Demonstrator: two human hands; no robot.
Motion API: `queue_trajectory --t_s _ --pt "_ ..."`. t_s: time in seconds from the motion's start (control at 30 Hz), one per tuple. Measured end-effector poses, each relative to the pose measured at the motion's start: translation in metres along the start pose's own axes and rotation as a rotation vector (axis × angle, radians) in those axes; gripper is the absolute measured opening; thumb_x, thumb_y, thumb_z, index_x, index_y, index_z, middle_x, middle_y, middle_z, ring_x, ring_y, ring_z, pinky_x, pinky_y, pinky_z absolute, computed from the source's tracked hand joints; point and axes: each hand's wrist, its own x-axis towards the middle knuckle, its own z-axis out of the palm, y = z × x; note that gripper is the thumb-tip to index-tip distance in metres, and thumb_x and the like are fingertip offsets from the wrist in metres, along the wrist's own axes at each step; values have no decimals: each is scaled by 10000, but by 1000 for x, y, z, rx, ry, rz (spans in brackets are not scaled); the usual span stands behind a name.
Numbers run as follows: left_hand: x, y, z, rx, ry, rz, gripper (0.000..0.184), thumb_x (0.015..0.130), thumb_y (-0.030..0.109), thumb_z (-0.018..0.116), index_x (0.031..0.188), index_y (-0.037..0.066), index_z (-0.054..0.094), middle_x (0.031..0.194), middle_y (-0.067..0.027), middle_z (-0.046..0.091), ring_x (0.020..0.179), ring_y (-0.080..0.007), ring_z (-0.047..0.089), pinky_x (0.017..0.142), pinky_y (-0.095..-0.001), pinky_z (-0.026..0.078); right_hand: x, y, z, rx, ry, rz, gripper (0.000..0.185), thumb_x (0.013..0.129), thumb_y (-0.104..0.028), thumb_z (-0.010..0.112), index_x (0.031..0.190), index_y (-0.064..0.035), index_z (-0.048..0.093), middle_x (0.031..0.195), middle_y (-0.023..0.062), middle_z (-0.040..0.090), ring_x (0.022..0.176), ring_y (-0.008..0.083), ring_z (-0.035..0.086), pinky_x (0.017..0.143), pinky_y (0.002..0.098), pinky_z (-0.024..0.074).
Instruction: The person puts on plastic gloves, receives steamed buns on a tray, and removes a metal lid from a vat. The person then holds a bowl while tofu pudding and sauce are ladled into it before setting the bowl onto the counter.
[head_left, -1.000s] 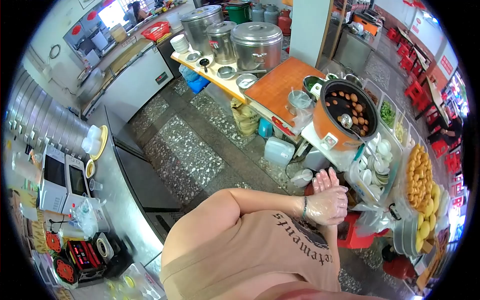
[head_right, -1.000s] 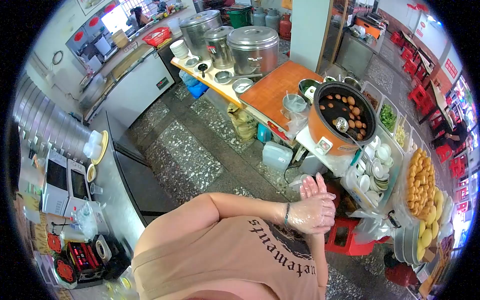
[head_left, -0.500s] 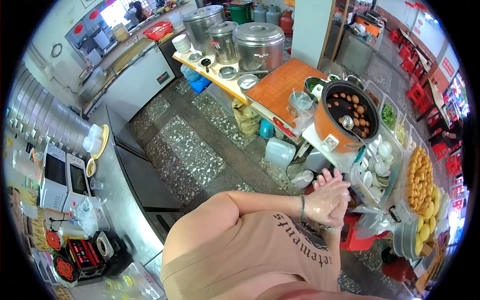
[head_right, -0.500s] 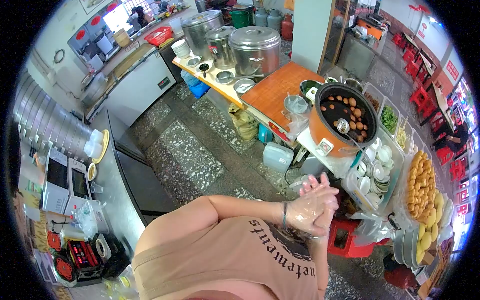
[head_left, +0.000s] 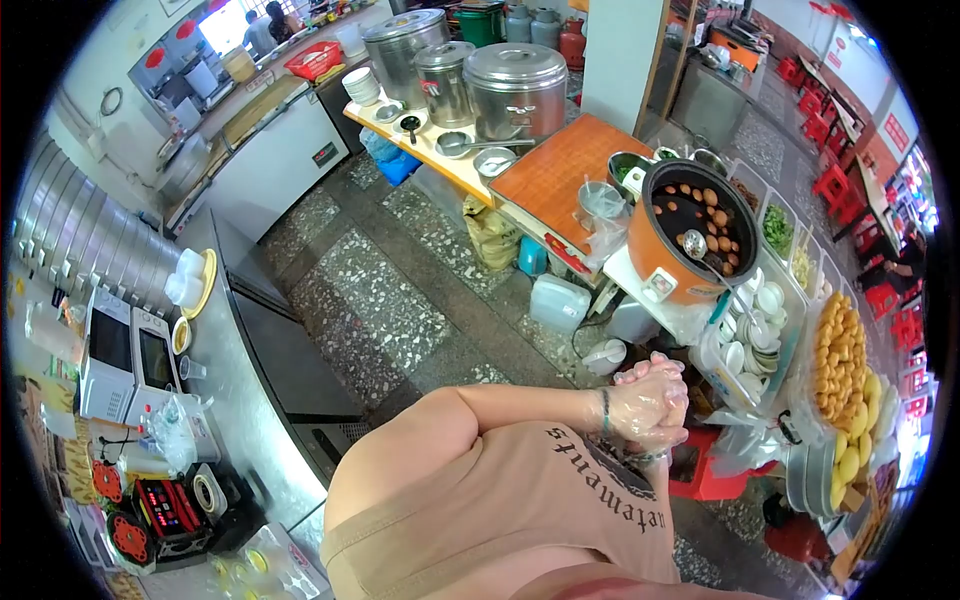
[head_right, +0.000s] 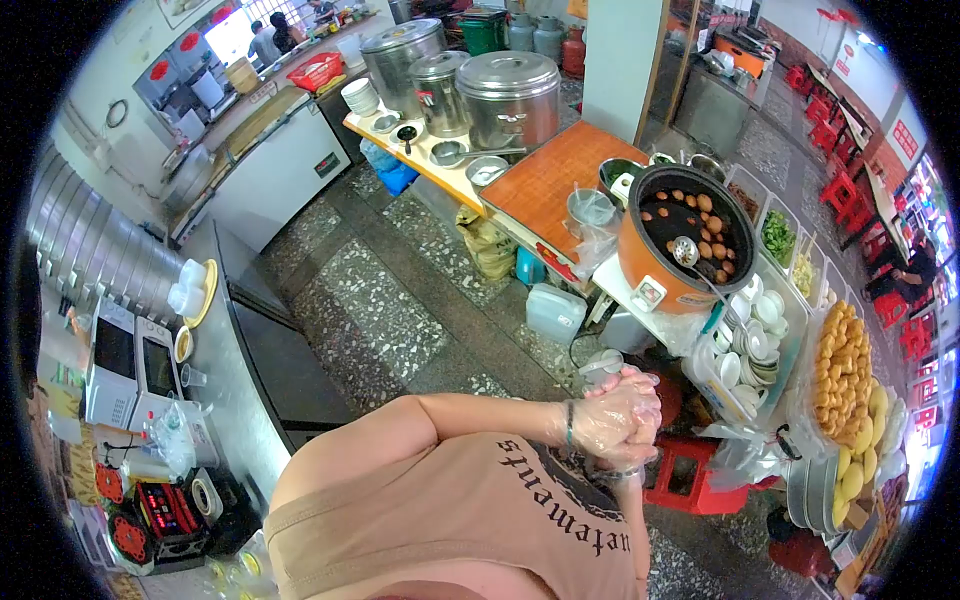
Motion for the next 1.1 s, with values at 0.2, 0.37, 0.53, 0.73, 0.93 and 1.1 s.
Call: queue_trajectory --t_s 0.2,0.37,0.53,0.73,0.93,1.1 --pt "3 -1 -2 -22 36 117 408 716 400 640 823 20 540 952 -163 506 970 -372 469 1022 -501 298 1 -4 -5 -63 29 -44 672 902 -318 541 1469 -118 243 1477 121 275 1383 258 251 1115 453 225" --pt "3 -7 -8 -77 -97 160 406 741 355 621 975 24 589 1084 -156 509 1098 -360 459 1081 -506 240 1 -5 -7 -153 81 -126 721 883 -338 578 1474 -116 228 1496 123 237 1398 260 218 1123 461 199" --pt "6 -4 -2 -334 17 17 512 911 284 489 1365 54 443 1477 -163 298 1364 -326 291 1134 -457 183 -3 -4 -10 -398 175 -302 773 865 -358 614 1479 -115 213 1515 125 199 1413 262 184 1131 468 173" --pt "-2 -40 14 -736 -105 -75 699 932 323 482 1505 120 136 1514 -128 261 1440 -294 97 1143 -452 99 -15 -27 11 -1274 130 -529 735 855 -338 620 1468 -131 271 1540 159 160 1432 315 136 1129 463 194" --pt "2 -57 6 -1091 -588 -56 407 876 294 489 1239 111 508 1222 -78 483 1249 -242 396 1077 -417 274 -21 -22 -2 -1392 -82 -257 454 810 -328 643 1175 -64 590 1325 159 422 1275 257 367 1048 414 320" --pt "9 -40 8 -412 -518 139 299 867 289 470 1092 103 533 1088 -67 496 1117 -204 448 977 -383 367 -31 -18 1 -1636 115 -592 213 846 -221 610 936 -38 671 1276 160 437 1064 271 523 952 439 400"
